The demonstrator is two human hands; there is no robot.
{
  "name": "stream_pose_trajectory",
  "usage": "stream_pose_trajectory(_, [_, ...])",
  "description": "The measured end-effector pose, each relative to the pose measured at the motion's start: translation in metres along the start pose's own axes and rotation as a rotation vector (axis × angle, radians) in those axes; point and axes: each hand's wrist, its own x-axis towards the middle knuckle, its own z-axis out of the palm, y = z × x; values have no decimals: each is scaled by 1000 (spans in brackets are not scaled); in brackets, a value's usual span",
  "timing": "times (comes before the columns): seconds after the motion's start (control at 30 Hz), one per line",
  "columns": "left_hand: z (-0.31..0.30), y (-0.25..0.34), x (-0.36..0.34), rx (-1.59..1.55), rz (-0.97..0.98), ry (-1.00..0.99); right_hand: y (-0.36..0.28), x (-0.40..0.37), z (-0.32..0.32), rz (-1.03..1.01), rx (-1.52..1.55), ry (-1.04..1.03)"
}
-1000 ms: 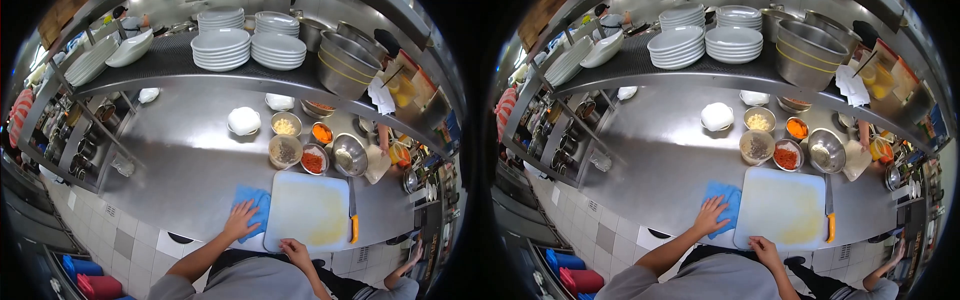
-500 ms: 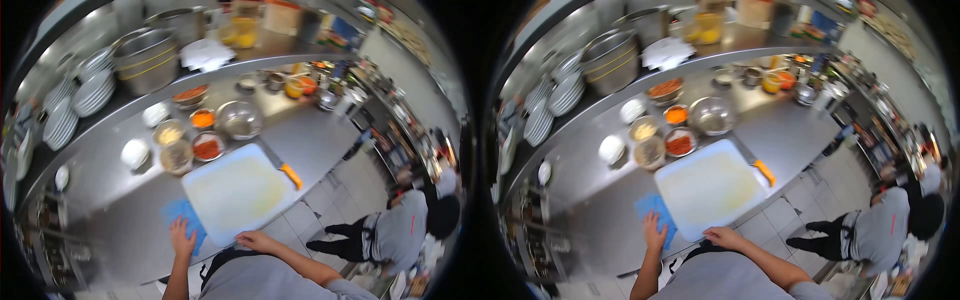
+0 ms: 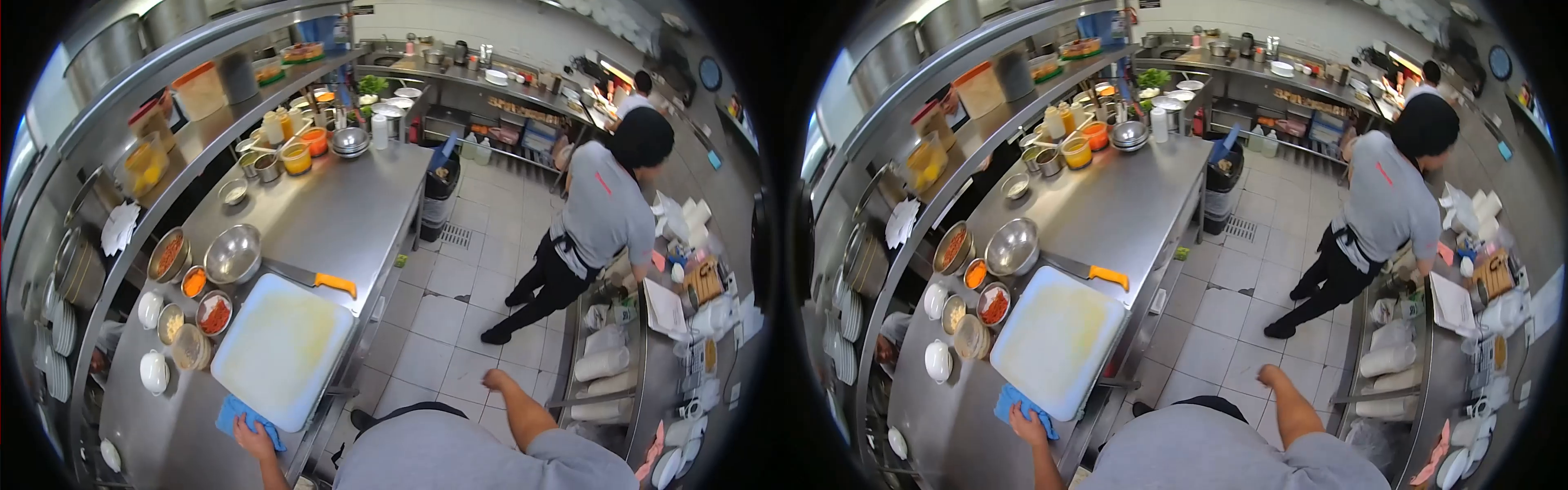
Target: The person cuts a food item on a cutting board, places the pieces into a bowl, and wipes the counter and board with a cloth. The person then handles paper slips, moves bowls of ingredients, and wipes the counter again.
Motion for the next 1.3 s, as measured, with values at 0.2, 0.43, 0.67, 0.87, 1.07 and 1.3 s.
stream_pose_trajectory(0.2, [-19, 48, -50, 51, 8, -64, 21, -179, 22, 764, 1289, 67])
stream_pose_trajectory(0.43, [-42, 108, -178, -383, 200, -446, -8, -170, 75, 584, 1456, 165])
stream_pose_trajectory(0.67, [18, 311, -166, -665, 304, -624, 0, -164, 42, 468, 1407, 90])
stream_pose_trajectory(0.87, [103, 509, -44, -887, 428, -380, 45, -183, 1, 505, 1594, 209])
stream_pose_trajectory(1.07, [224, 635, 93, -804, 492, -181, 88, -184, -23, 606, 1823, 347])
stream_pose_trajectory(1.3, [355, 672, 140, 57, 728, -779, 150, -177, -56, 840, 1758, 258])
